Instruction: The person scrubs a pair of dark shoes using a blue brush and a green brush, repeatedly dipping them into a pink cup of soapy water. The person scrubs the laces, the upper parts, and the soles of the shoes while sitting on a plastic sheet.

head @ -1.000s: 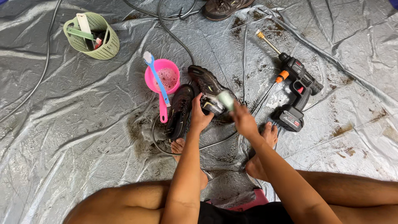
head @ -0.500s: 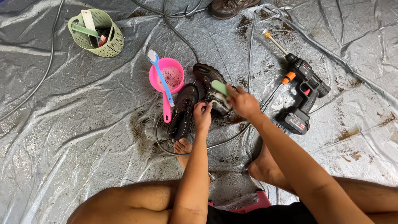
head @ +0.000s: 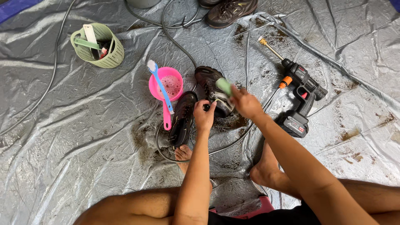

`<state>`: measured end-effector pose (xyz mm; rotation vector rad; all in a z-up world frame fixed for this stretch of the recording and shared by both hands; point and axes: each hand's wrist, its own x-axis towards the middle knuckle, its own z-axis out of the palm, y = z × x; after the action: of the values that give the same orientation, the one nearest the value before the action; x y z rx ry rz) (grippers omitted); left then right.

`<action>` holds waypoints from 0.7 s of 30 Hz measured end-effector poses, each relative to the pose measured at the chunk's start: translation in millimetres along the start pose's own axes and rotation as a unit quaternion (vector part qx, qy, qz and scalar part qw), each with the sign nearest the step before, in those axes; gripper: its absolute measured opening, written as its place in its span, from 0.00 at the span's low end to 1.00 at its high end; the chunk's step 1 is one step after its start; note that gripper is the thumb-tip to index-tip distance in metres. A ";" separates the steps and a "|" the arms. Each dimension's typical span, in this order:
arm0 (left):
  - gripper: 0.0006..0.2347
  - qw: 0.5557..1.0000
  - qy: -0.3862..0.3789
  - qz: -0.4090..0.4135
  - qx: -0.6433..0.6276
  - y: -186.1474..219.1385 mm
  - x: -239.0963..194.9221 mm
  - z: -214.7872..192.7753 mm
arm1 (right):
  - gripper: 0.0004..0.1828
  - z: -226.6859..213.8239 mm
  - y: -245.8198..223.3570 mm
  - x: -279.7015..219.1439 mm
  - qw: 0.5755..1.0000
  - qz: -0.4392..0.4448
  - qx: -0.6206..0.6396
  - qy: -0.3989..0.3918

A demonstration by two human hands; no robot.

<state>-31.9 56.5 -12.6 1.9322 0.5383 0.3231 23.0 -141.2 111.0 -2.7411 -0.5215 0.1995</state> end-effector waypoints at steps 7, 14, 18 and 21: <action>0.12 0.998 -0.006 -0.061 0.033 -13.5 4.1 11.8 | 0.27 -11.3 -7.4 -2.7 0.983 -0.086 0.087 -0.134; 0.15 0.999 0.008 -0.024 0.031 -6.6 -3.0 12.2 | 0.29 11.7 11.2 2.9 0.997 -0.016 0.032 -0.064; 0.12 0.995 -0.022 -0.093 0.030 -2.1 2.0 9.3 | 0.26 -31.9 -27.3 -2.4 0.986 -0.078 0.072 -0.129; 0.13 0.997 -0.043 -0.069 0.004 25.2 -8.2 -0.2 | 0.27 -31.5 -17.7 -2.6 0.998 0.010 -0.004 -0.057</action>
<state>-33.5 43.8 10.6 1.8967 0.6137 0.1481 21.0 -136.3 146.9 -2.7553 -0.5261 0.3624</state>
